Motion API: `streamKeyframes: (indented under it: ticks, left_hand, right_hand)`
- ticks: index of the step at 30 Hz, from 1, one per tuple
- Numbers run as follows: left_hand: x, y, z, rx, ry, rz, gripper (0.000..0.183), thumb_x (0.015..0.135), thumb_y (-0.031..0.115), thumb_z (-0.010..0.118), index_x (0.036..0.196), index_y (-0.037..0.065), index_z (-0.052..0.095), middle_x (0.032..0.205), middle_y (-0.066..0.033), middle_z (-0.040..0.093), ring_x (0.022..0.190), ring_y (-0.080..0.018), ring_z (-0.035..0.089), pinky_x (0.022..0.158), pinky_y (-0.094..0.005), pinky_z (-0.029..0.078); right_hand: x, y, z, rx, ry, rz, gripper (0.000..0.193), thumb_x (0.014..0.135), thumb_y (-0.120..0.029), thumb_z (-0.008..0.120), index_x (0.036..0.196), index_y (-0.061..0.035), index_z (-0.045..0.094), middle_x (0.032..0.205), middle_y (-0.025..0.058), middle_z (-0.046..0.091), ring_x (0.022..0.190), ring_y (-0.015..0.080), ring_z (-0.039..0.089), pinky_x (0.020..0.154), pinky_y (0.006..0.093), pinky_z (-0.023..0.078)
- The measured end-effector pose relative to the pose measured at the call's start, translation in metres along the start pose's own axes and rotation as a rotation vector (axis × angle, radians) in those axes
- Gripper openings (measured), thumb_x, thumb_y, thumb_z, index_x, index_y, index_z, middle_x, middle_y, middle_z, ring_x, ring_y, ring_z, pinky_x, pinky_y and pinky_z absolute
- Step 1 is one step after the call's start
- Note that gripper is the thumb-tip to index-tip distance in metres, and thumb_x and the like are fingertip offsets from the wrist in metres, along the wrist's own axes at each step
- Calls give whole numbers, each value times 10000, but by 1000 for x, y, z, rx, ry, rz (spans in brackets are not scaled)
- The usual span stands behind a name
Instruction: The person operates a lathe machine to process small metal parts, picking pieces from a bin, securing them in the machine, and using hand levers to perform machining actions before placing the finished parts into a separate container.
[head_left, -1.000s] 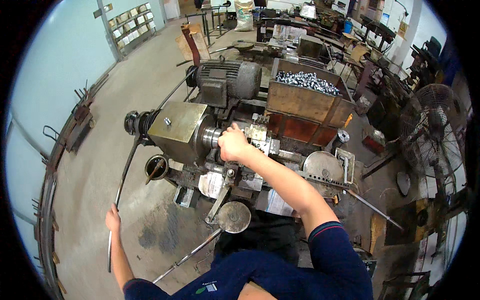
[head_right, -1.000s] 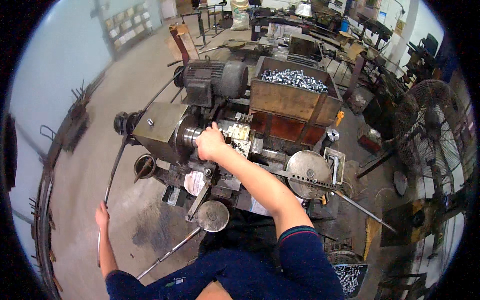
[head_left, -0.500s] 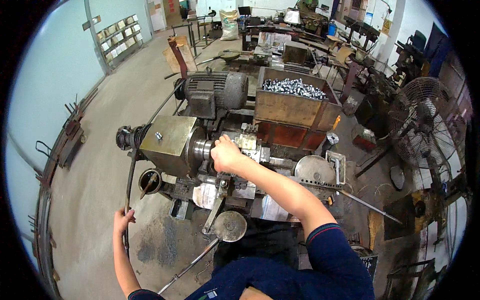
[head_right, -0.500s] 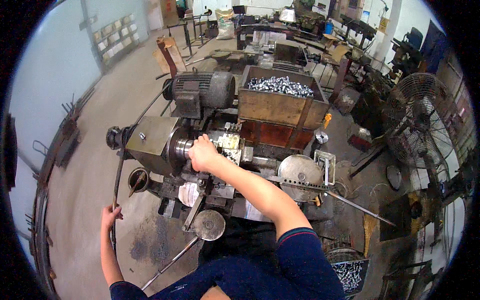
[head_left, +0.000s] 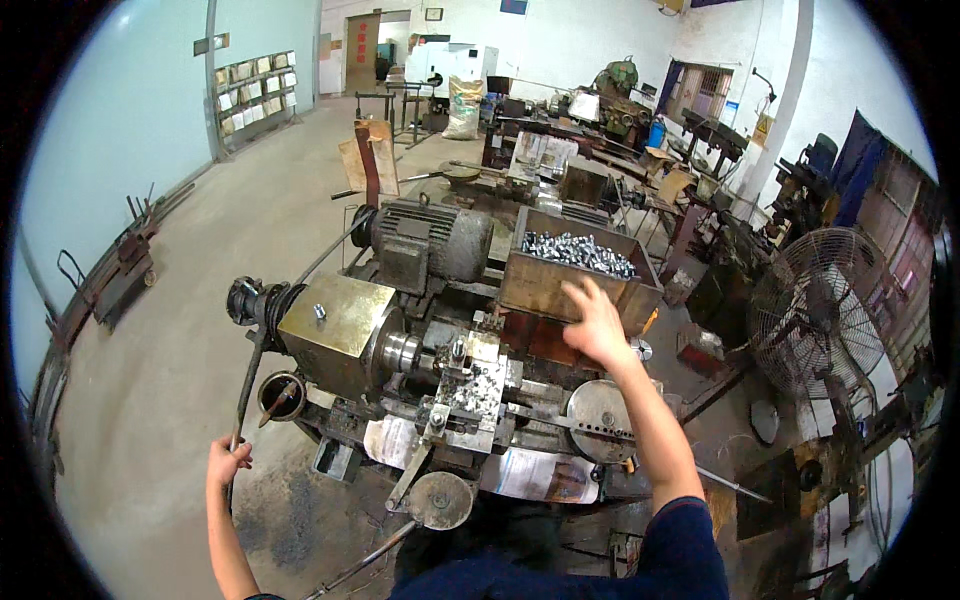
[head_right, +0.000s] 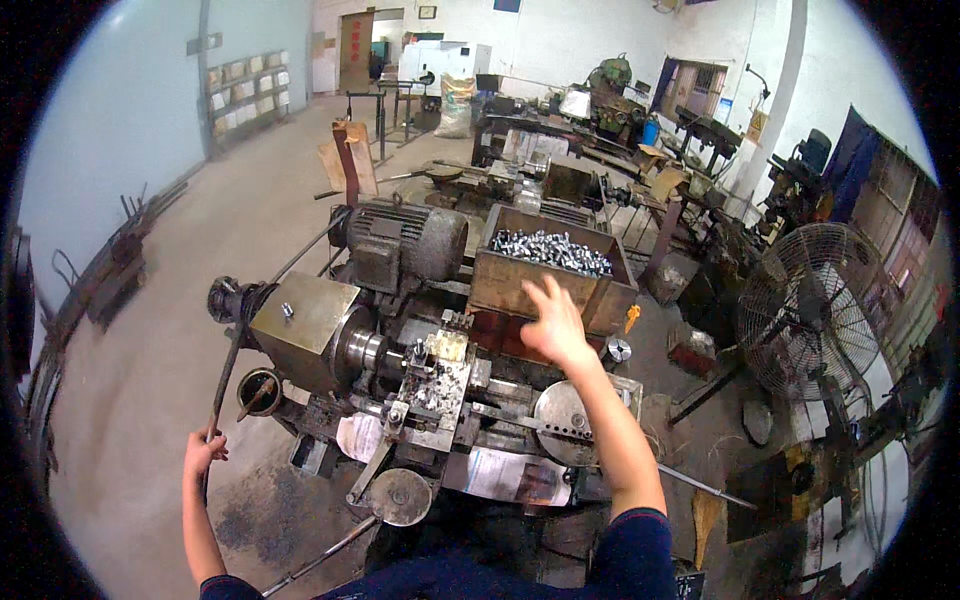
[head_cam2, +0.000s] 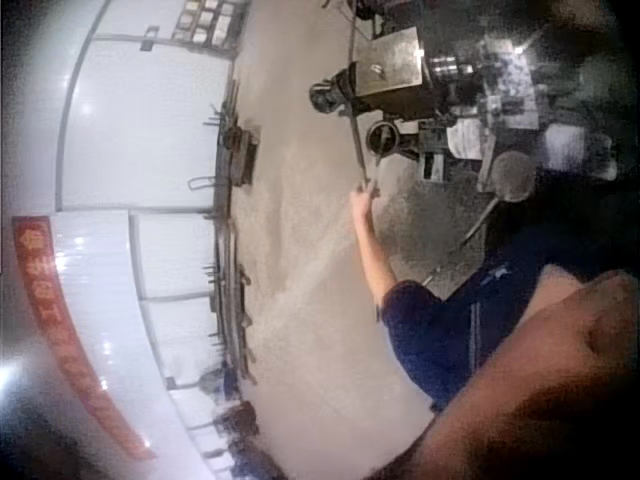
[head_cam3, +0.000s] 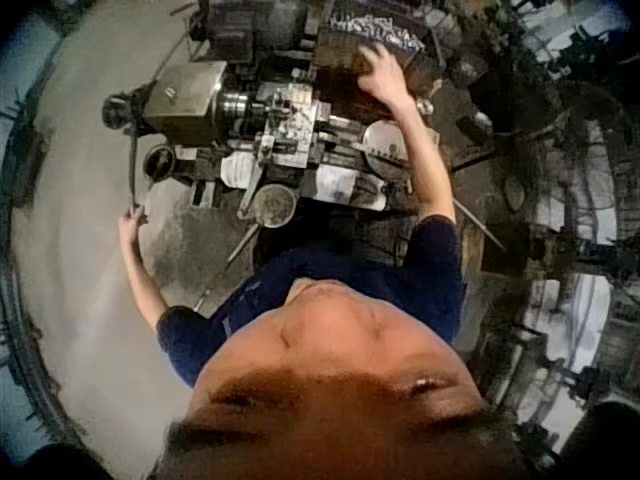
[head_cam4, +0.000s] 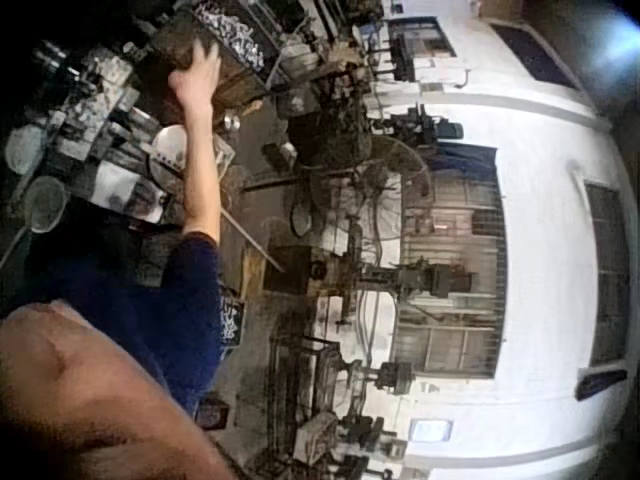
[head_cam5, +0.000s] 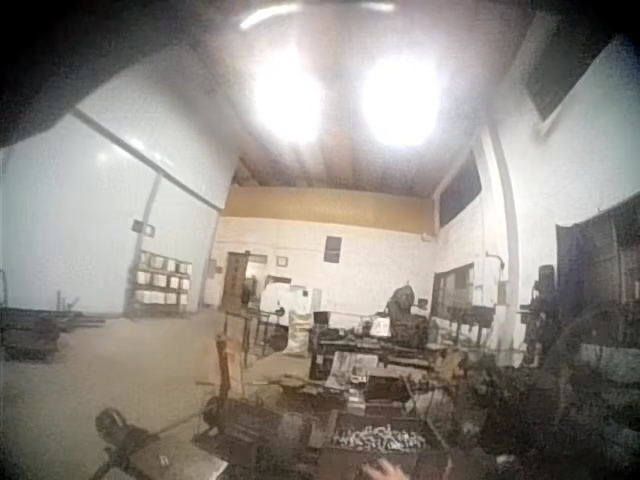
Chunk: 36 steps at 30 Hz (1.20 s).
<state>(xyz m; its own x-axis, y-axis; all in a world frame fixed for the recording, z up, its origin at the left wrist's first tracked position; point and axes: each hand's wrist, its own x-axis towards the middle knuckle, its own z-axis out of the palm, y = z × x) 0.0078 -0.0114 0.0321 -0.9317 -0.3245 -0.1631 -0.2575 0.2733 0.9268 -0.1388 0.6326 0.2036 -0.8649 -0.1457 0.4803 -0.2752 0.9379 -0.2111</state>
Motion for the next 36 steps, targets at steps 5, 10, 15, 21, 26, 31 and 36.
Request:
streamKeyframes:
  ticks: [5,10,15,21,26,31,36]
  left_hand:
    - [-10,-5,-5,2,31,5,230,759,101,651,874,-73,553,647,-88,576,541,-160,592,475,-282,513]
    - [-11,14,5,-102,-102,-129,296,760,124,626,970,-62,532,665,-120,608,551,-197,617,536,-305,531]
    - [27,13,11,-102,-219,-77,345,766,124,601,1039,-66,511,756,-163,635,622,-234,640,595,-344,538]
    - [31,-21,-2,-144,-24,-142,313,810,304,643,893,13,562,682,-69,554,616,-191,584,568,-323,508]
    - [-6,18,31,31,-33,-186,548,851,348,572,1245,-18,466,1168,-238,533,1017,-374,549,845,-429,462]
    - [5,29,36,73,-41,-216,550,855,347,567,1251,-18,457,1174,-239,528,1022,-375,546,851,-431,458]
    - [6,33,39,95,-47,-229,552,859,347,561,1257,-19,449,1181,-239,522,1027,-376,543,857,-433,455]
  right_hand:
    - [-90,35,1,229,35,113,587,553,-85,613,1138,-83,565,1285,169,446,1147,327,467,946,356,399]
    - [-248,138,-27,178,269,576,495,547,-35,597,1042,-20,608,1135,157,557,942,272,592,816,316,467]
    - [-439,196,-69,-248,374,904,286,660,-129,618,914,-4,661,908,167,649,855,285,623,734,344,489]
    - [-523,156,-88,-400,204,1370,340,671,-311,598,866,-36,641,851,183,626,833,346,596,707,414,472]
    - [-619,197,-60,-320,282,1336,251,606,-234,587,800,-122,701,820,123,654,864,290,615,807,340,474]
    - [-630,161,-78,-261,162,1646,267,598,-274,642,813,-132,709,928,131,649,926,276,610,841,336,467]
    - [-630,152,-82,-396,-48,1783,313,588,-246,650,863,-101,691,916,140,650,913,284,615,825,345,476]
